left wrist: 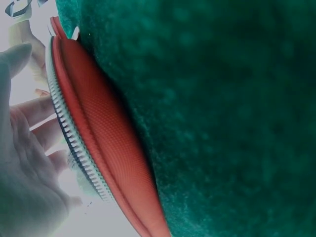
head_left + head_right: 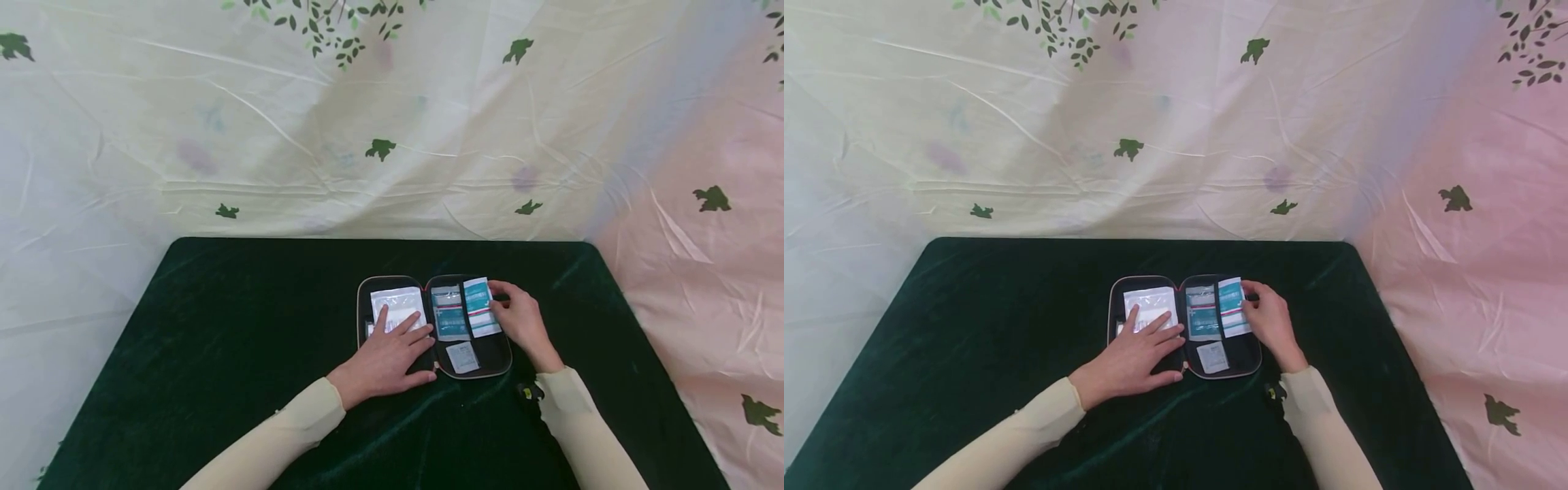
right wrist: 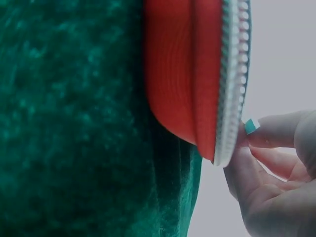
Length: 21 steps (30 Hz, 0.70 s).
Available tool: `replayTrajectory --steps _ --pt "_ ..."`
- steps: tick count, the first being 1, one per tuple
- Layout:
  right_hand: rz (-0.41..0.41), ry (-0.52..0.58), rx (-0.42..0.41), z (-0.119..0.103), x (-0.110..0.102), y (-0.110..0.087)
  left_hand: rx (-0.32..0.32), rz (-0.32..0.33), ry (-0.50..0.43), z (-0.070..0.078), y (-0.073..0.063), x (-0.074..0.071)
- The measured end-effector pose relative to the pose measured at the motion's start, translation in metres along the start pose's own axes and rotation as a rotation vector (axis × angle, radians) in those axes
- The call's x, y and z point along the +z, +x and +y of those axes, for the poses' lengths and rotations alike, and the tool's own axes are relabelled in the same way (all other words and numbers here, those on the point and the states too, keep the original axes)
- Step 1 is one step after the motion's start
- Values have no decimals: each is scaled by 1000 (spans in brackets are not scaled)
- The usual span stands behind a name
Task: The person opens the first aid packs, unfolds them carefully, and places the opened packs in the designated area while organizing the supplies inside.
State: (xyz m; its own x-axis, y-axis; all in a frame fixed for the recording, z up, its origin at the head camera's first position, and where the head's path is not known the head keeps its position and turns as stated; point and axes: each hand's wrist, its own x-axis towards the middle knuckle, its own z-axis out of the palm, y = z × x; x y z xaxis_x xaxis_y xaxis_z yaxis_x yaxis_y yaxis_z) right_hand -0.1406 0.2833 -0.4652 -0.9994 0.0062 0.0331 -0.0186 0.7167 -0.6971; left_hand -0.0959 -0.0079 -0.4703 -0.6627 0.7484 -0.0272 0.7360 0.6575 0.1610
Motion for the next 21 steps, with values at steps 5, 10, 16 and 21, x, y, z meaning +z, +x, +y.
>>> replayTrajectory --steps 5,10,16,21 --pt "-19 -2 11 -2 3 0 -3 -1 6 1 1 1" --pt "-30 -4 11 -4 8 -1 -11 -3 9 3 1 1" --pt "-59 22 11 -6 12 -3 -13 -6 8 5 0 1" --pt "-67 28 -13 -9 15 -3 -20 -8 10 7 -1 1"
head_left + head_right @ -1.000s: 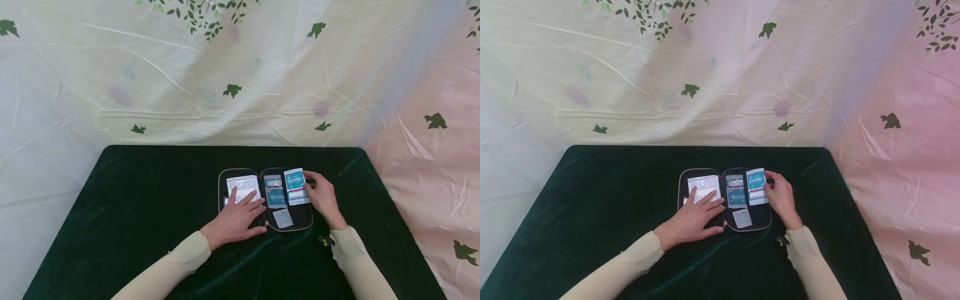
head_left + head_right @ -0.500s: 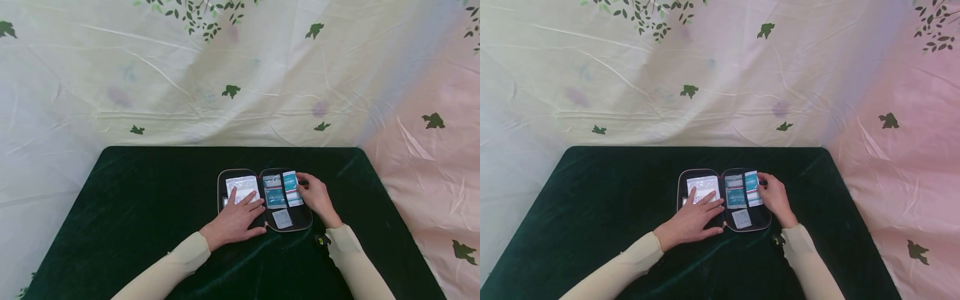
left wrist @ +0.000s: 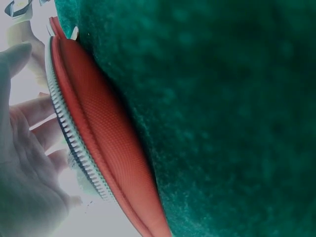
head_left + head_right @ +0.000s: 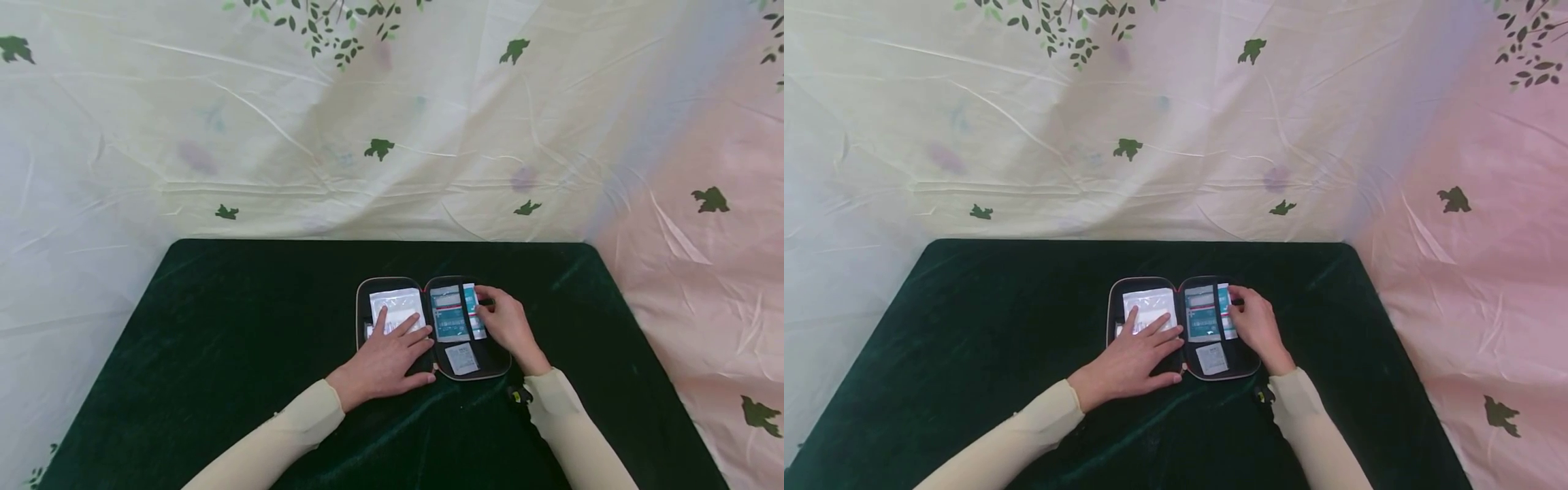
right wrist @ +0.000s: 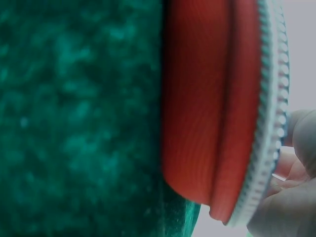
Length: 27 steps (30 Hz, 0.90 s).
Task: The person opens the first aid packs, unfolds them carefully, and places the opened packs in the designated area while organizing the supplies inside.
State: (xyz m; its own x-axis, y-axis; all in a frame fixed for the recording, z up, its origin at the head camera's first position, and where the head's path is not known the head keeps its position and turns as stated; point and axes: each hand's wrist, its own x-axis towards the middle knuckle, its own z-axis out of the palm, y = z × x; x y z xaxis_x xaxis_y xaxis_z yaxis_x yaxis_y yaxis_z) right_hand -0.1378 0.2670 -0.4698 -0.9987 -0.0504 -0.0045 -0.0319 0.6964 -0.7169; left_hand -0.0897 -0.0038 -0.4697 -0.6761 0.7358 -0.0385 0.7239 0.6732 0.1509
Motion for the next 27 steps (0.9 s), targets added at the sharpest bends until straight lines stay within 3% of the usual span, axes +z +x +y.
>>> replayTrajectory --steps 27 --pt "-20 -45 21 -11 15 6 20 21 -3 -5 0 1"
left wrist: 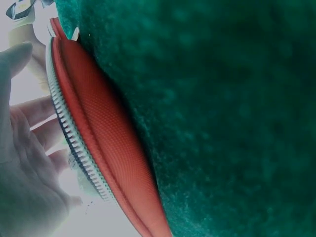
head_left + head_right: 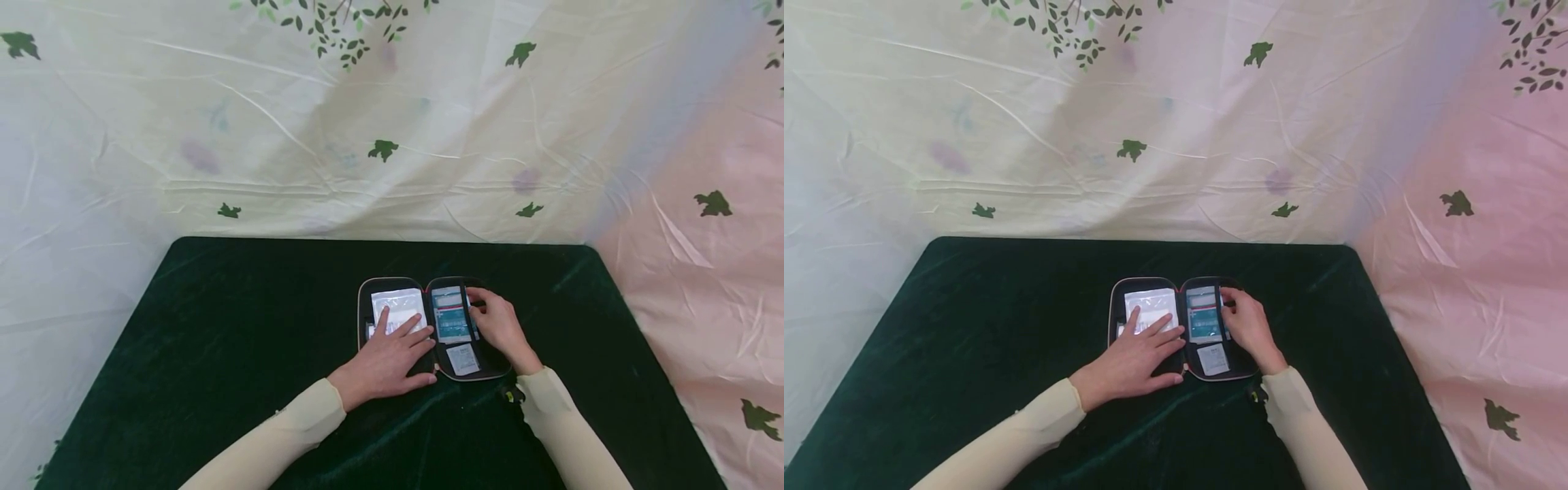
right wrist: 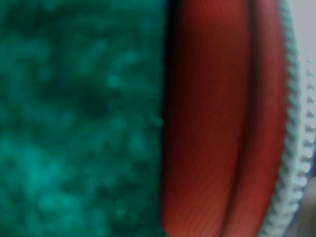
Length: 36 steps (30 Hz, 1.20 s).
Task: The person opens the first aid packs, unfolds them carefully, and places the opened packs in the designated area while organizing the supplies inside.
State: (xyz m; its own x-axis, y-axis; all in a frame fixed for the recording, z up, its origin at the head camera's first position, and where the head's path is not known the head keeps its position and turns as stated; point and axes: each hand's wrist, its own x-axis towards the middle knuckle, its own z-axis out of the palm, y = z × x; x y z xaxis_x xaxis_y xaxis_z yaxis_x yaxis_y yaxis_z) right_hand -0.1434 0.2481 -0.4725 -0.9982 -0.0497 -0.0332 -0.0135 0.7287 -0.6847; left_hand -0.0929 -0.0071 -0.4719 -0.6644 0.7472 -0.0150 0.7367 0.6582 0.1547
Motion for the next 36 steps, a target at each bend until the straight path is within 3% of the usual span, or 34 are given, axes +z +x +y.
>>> replayTrajectory --steps 23,36 --pt "18 35 17 0 2 -1 -2 -9 -13 0 -3 -1" --pt "36 -7 1 -3 -1 -2 14 11 5 -1 -2 0"
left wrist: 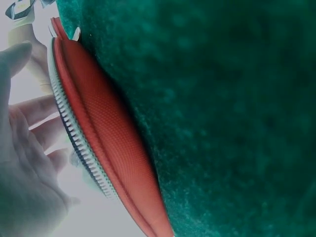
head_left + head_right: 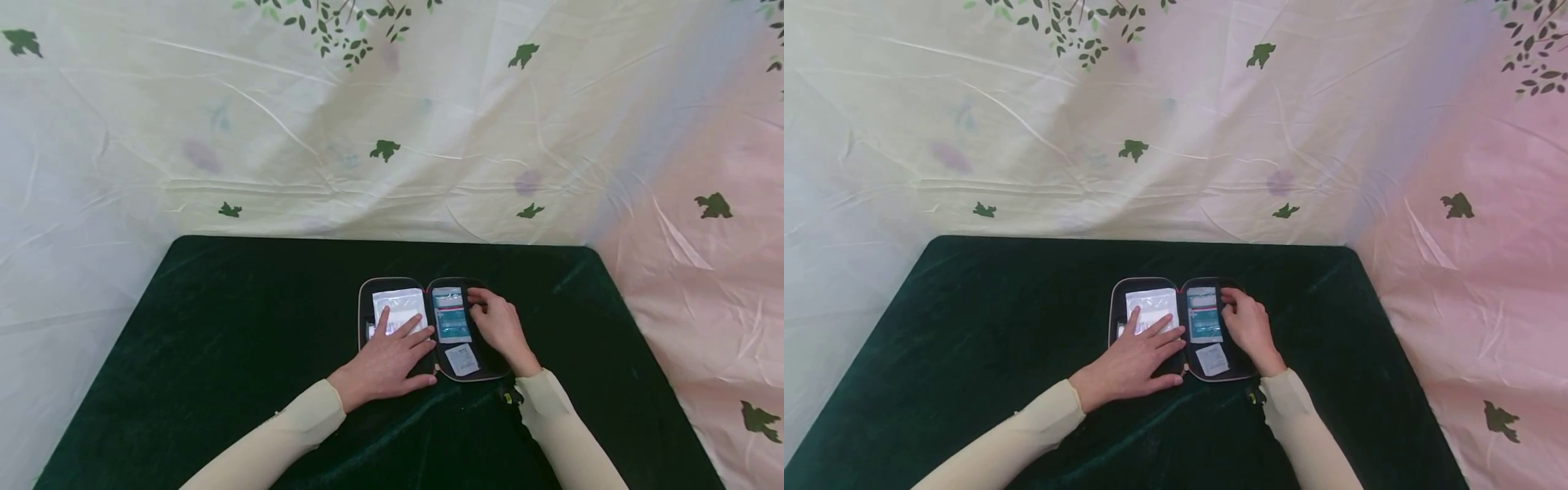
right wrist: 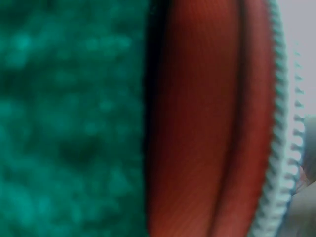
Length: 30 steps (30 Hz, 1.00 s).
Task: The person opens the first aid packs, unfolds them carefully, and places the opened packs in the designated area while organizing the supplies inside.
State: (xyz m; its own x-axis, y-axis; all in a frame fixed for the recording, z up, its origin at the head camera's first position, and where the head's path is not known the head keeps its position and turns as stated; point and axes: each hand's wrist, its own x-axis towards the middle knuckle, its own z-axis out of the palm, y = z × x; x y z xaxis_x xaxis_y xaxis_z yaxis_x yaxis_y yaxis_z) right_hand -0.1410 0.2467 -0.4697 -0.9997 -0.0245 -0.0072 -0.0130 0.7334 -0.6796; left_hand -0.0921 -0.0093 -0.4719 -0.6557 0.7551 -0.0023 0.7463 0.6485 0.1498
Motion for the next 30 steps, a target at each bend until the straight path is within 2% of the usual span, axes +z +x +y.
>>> replayTrajectory --steps 9,18,25,30 --pt "5 27 -3 -1 -4 -4 -7 59 -40 -4 -6 -8" --pt "27 62 -21 -3 -5 -12 -145 154 -143 -22 -26 -21" --pt "73 50 -90 -13 2 -18 -216 216 -150 -37 -41 -17" --pt "55 63 -125 -23 8 -22 -243 217 -164 -45 -49 -12"
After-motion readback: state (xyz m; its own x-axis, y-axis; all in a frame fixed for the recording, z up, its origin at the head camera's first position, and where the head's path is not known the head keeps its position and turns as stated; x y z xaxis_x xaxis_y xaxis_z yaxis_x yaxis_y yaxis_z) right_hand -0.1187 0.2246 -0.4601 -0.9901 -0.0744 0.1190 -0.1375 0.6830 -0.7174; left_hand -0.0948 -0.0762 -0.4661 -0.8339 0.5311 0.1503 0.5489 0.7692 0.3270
